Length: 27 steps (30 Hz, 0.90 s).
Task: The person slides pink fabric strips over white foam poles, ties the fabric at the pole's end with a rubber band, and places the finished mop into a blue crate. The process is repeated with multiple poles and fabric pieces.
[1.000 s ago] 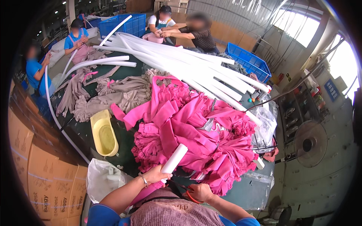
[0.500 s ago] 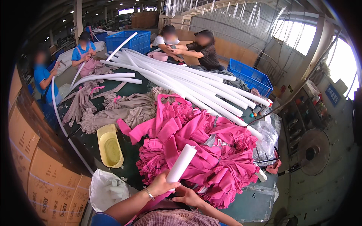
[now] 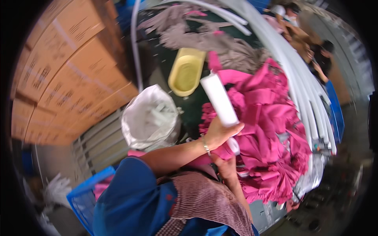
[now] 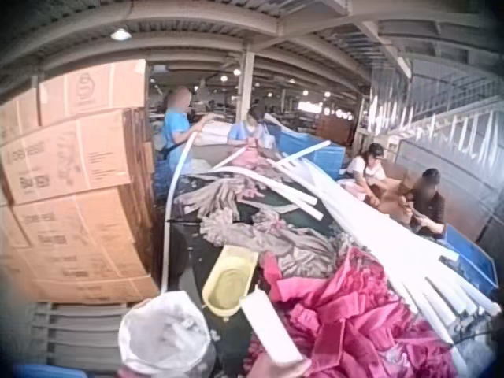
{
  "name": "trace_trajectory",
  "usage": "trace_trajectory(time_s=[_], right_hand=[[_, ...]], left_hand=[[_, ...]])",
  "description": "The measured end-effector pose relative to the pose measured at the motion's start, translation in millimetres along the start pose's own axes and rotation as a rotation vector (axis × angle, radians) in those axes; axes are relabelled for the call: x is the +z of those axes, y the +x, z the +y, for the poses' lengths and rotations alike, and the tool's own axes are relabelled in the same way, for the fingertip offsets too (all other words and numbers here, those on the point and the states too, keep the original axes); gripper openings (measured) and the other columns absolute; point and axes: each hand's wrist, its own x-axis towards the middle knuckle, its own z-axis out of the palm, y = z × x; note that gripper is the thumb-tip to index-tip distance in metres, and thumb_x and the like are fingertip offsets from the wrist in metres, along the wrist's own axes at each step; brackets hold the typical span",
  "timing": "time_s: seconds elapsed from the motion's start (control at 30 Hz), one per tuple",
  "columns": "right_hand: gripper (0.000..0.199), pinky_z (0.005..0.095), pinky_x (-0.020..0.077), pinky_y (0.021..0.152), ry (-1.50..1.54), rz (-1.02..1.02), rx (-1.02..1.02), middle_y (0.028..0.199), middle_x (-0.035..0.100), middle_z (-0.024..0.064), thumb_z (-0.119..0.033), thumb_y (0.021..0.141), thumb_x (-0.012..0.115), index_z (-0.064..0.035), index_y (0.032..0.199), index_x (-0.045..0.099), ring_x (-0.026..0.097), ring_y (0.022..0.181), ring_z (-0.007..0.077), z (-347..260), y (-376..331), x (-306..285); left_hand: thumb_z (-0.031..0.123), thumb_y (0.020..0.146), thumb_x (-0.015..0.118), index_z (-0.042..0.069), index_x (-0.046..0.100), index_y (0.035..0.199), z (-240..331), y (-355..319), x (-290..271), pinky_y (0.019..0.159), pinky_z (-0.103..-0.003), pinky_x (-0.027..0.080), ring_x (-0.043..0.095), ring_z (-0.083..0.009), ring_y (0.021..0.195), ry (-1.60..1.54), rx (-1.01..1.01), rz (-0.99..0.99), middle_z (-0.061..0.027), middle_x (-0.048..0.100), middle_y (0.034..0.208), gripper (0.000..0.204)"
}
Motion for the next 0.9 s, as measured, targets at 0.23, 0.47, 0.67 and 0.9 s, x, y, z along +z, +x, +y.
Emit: trace_trajectory(time_s=[0.23,0.47,0.67,0.9], right_hand=[[0.027,0.0314,0.0506,0.085,0.030,-0.120,0.149,0.101,0.068,0.0073,-0.006,0.081,0.072,-0.0007,0.106,0.064,0.063,0.092,0.0165,26.6,-5.8,8.7],[0.017,0.0291,0.0494,0.073,0.202,0.206,0.068,0.088,0.065,0.0023,-0.010,0.083,0.071,-0.0022,0.097,0.065,0.061,0.079,0.0128,1.7,29.7,14.8],[0.015,0.0407,0.0541,0.067,0.576,0.410,-0.025,0.075,0.060,0.0125,-0.002,0.078,0.064,0.0000,0.090,0.056,0.061,0.064,0.0265,-52.1,66.0,-22.6],[0.033,0.0289,0.0290,0.039,0.589,0.695,-0.714,0.054,0.045,-0.0011,-0.022,0.088,0.052,-0.0177,0.058,0.041,0.035,0.039,0.0109,-86.1,27.5,-255.3]], left_hand=[[0.033,0.096,0.055,0.008,0.047,0.077,-20.7,31.7,-184.9,0.064,-0.030,0.046,0.042,-0.0143,0.048,-0.898,0.059,0.430,-0.0052,0.048,0.058,0.033],[0.041,0.090,0.063,0.008,0.036,0.142,-15.3,-36.5,-149.9,0.099,-0.039,0.044,0.056,-0.0254,0.118,-0.122,-0.512,-0.095,-0.0136,0.054,0.132,0.067],[0.024,0.066,0.078,-0.001,0.061,0.100,-25.3,-32.6,-27.2,0.073,-0.038,0.052,0.067,-0.0271,0.078,0.831,-0.110,-0.353,-0.0167,0.067,0.084,0.045],[0.029,0.070,0.071,0.006,0.065,0.096,-5.1,-65.1,-14.6,0.068,-0.048,0.053,0.066,-0.0394,0.076,1.054,-0.063,-0.638,-0.0226,0.066,0.080,0.035]])
